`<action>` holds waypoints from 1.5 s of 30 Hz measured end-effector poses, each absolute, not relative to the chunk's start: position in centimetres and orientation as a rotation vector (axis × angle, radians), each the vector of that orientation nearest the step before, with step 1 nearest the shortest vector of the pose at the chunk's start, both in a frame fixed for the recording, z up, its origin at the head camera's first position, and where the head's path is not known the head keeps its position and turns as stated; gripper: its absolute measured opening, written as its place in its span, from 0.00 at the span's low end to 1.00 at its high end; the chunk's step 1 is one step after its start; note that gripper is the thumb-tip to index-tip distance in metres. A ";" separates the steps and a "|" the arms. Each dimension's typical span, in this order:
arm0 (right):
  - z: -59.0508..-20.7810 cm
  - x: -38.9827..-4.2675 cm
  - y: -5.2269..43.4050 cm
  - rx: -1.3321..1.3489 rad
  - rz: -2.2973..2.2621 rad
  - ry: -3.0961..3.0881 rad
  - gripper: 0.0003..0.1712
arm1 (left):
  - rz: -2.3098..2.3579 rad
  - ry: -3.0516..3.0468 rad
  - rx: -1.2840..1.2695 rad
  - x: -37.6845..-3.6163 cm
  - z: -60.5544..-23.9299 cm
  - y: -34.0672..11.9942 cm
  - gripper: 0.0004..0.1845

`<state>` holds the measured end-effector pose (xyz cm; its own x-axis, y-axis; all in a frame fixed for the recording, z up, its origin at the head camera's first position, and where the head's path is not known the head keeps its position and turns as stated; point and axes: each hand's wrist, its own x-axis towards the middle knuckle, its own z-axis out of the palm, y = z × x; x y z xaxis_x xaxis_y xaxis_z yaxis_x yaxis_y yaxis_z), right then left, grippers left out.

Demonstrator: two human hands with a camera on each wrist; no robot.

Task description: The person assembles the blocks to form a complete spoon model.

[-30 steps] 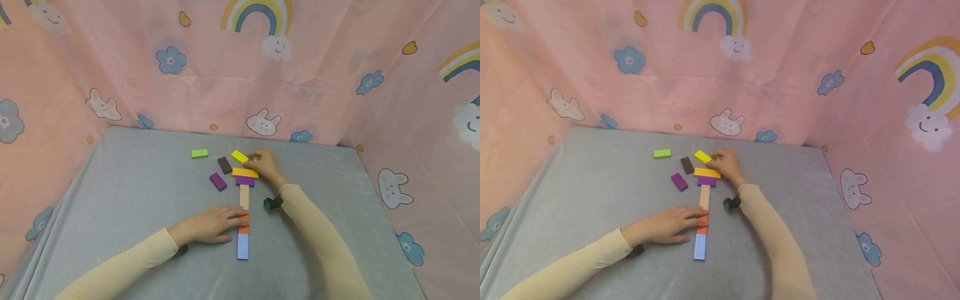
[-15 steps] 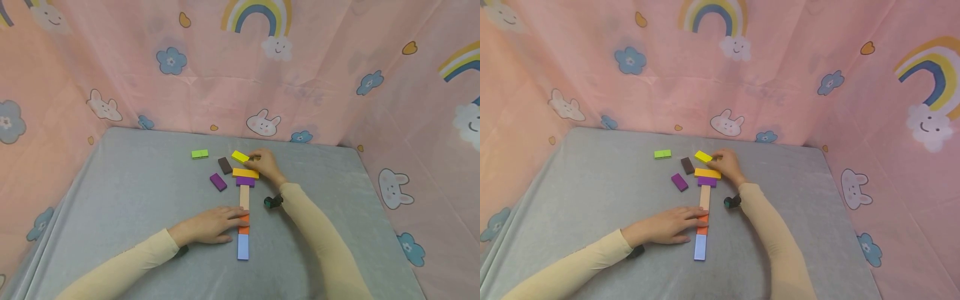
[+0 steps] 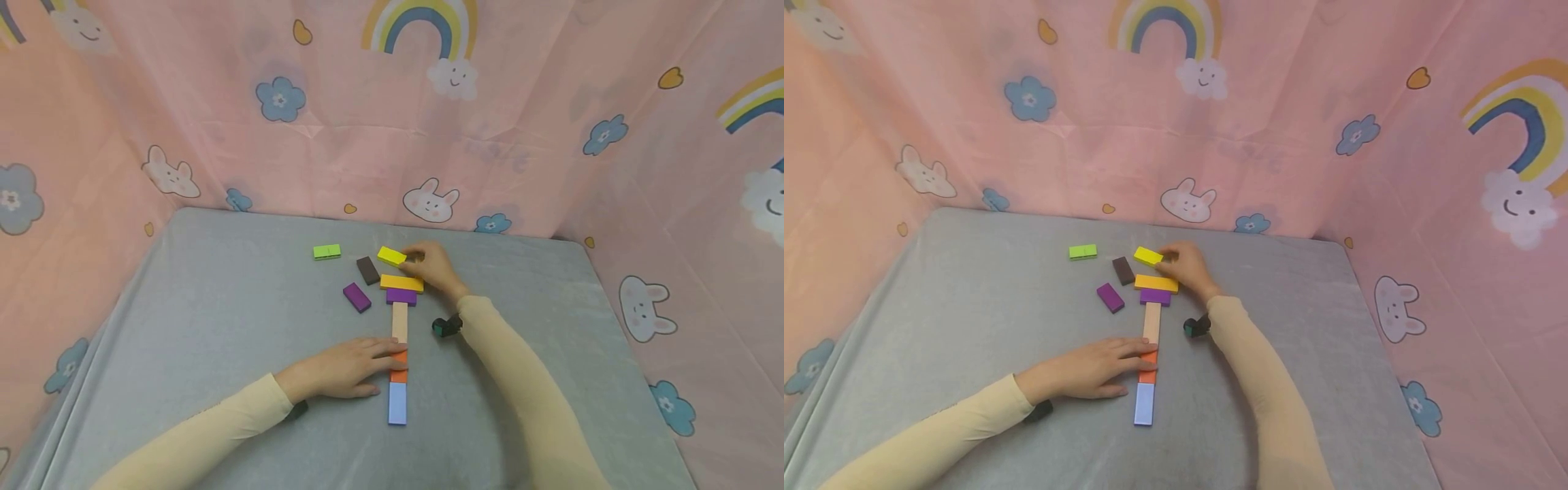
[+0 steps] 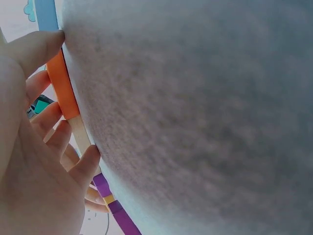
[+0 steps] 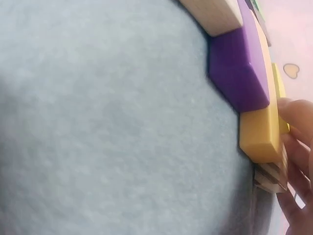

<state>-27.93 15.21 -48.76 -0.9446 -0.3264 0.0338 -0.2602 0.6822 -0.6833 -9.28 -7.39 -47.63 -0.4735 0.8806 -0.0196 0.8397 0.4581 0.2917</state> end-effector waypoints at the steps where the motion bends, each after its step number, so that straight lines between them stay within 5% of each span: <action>1: -48.7 -28.0 15.2 -0.491 -1.111 2.791 0.21 | 0.364 2.533 1.508 -9.3 -47.6 -7.4 0.30; 45: -47.5 -26.2 18.0 -0.712 -0.993 2.769 0.18 | 0.374 2.515 1.481 -9.4 -47.6 -7.4 0.32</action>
<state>-26.21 18.01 -47.52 -0.8830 -0.4668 0.0487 -0.3913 0.6751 -0.6254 -9.37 -7.39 -47.59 -0.4786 0.8771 -0.0419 0.8269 0.4662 0.3144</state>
